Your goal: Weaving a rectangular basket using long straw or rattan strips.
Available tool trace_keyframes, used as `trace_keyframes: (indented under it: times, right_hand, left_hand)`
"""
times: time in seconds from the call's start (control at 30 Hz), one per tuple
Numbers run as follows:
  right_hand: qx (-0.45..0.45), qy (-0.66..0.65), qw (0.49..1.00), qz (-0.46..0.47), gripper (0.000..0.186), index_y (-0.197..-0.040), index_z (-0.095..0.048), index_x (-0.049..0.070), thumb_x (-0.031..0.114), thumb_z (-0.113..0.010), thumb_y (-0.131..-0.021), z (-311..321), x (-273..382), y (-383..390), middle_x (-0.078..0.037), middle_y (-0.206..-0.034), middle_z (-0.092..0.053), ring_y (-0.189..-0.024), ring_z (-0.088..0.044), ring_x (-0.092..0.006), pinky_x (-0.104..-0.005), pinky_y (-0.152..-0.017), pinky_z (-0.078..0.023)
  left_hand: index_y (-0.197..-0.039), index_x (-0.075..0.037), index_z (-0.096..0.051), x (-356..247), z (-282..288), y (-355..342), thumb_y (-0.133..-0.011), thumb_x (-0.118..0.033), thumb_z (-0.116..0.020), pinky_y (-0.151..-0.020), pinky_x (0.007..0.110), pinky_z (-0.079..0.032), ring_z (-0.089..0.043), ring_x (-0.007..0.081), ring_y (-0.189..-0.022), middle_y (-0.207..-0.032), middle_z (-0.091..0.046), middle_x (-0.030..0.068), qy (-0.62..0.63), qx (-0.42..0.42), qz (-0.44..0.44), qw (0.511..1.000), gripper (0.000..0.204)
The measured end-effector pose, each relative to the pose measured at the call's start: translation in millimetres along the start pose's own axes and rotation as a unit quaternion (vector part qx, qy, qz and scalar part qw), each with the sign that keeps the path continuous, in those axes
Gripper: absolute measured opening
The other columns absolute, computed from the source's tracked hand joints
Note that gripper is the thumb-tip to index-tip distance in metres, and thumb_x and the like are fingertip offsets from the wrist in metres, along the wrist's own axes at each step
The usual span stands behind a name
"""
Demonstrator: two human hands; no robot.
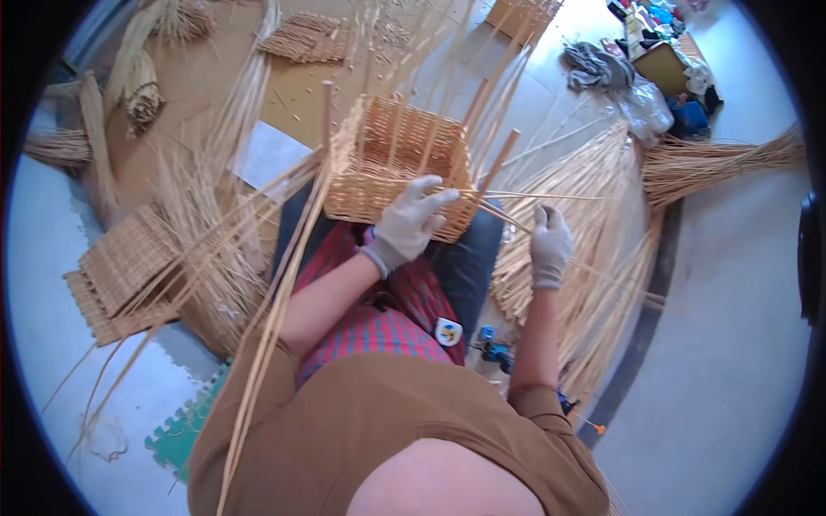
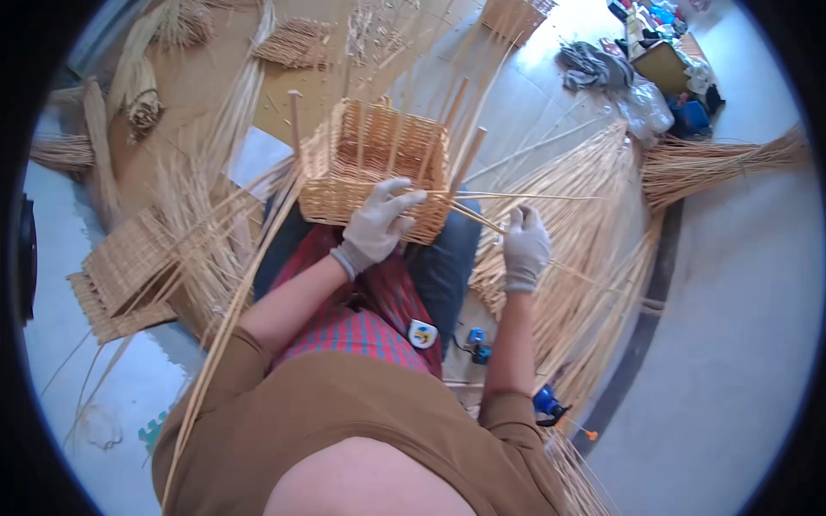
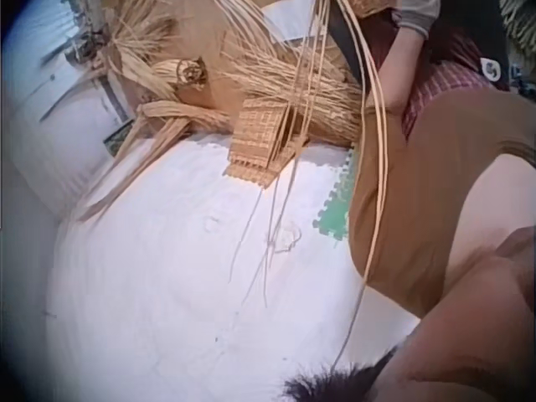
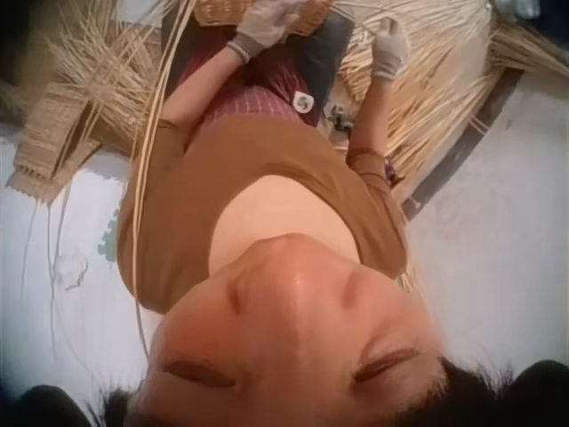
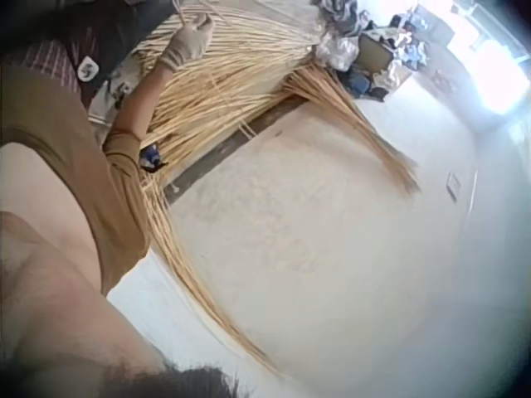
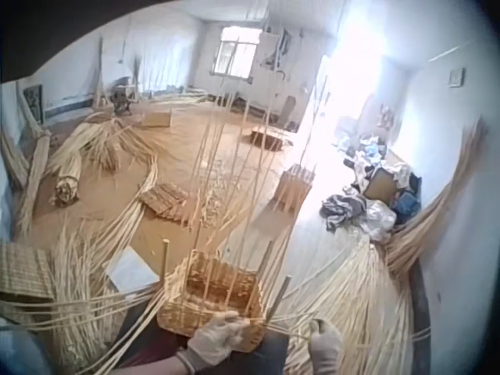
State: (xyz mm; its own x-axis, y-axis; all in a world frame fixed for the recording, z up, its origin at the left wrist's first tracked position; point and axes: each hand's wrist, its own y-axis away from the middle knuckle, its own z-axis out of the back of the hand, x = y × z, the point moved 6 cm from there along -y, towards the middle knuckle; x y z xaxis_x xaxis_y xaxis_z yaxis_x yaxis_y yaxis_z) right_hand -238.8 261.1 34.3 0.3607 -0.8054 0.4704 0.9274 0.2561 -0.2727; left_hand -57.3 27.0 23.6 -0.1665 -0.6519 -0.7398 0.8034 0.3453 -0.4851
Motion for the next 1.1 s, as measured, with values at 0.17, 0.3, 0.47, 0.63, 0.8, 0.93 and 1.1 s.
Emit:
trace_keyframes:
  times: [0.17, 0.3, 0.47, 0.63, 0.8, 0.93, 1.1]
  right_hand:
    - [-0.058, -0.325, 0.942, 0.053, 0.017, -0.108, -0.07, 0.005, 0.0, -0.063, -0.094, 6.3, 81.2, 32.7, -0.007, -0.1, -0.072, -0.092, -0.067, -0.0146, -0.0314, -0.082, -0.054]
    - [0.224, -0.303, 0.895, 0.239, 0.024, -0.108, -0.072, 0.009, 0.0, -0.063, -0.088, -52.3, 198.7, 108.5, -0.013, -0.099, -0.072, -0.091, -0.07, -0.0271, -0.0368, -0.083, -0.055]
    - [0.276, -0.391, 0.726, 0.493, 0.058, -0.142, -0.055, 0.018, 0.008, -0.062, -0.086, -47.1, 314.8, 177.4, -0.013, -0.142, -0.055, -0.134, -0.05, -0.0334, -0.0445, -0.11, -0.041]
    - [0.255, -0.345, 0.716, 0.55, 0.046, -0.131, -0.065, 0.021, 0.021, -0.066, -0.085, -45.7, 306.2, 171.6, -0.004, -0.11, -0.066, -0.112, -0.06, -0.0236, -0.0404, -0.092, -0.046]
    - [0.296, -0.291, 0.7, 0.58, 0.016, -0.099, -0.07, 0.02, 0.022, -0.064, -0.084, -47.3, 288.2, 161.8, -0.004, -0.089, -0.066, -0.093, -0.066, -0.0235, -0.0408, -0.079, -0.052]
    - [0.228, -0.327, 0.804, 0.441, 0.014, -0.096, -0.064, 0.017, 0.018, -0.061, -0.083, -39.6, 305.6, 105.8, -0.01, -0.076, -0.066, -0.068, -0.067, -0.0346, -0.0452, -0.057, -0.054]
    - [0.174, -0.589, 0.754, 0.232, 0.011, -0.102, -0.064, 0.003, 0.009, -0.065, -0.093, -59.6, 208.5, 95.8, -0.012, -0.094, -0.069, -0.094, -0.067, -0.0234, -0.0375, -0.083, -0.054]
  left_hand:
    - [-0.119, 0.0, -0.063, 58.6, 90.8, 64.3, -0.09, -0.03, -0.075, -0.096, 0.042, -0.048, -0.059, 0.0354, -0.117, -0.118, -0.065, 0.0185, -0.069, -0.232, 0.366, 0.899, 0.044]
    - [-0.142, -0.001, -0.049, 135.2, 116.4, 88.5, -0.097, -0.028, -0.067, -0.085, 0.038, -0.052, -0.068, 0.0252, -0.096, -0.107, -0.071, 0.0162, 0.133, -0.237, 0.272, 0.923, 0.055]
    - [-0.141, -0.001, -0.051, 89.9, 119.6, 78.8, -0.097, -0.026, -0.068, -0.082, 0.036, -0.053, -0.066, 0.0215, -0.092, -0.104, -0.071, 0.0135, 0.131, -0.181, 0.275, 0.935, 0.053]
    - [-0.139, -0.003, -0.053, 58.4, 139.5, 84.4, -0.096, -0.023, -0.069, -0.078, 0.033, -0.053, -0.065, 0.0168, -0.088, -0.1, -0.07, 0.0101, 0.143, -0.15, 0.31, 0.928, 0.05]
    - [-0.119, -0.004, -0.067, 33.4, 136.0, 50.0, -0.095, -0.021, -0.071, -0.059, 0.026, -0.046, -0.053, 0.0066, -0.067, -0.082, -0.061, -0.0004, 0.02, -0.116, 0.227, 0.967, 0.03]
    - [-0.096, -0.004, -0.064, 56.2, 147.5, 74.1, -0.106, -0.03, -0.05, -0.052, 0.022, -0.038, -0.048, 0.0048, -0.058, -0.073, -0.056, -0.0004, 0.16, -0.226, 0.151, 0.949, 0.031]
    - [-0.135, 0.0, -0.05, 63.3, 113.6, 107.7, -0.106, -0.035, -0.05, -0.079, 0.027, -0.053, -0.064, 0.013, -0.078, -0.089, -0.066, 0.0069, 0.244, -0.244, 0.252, 0.904, 0.046]
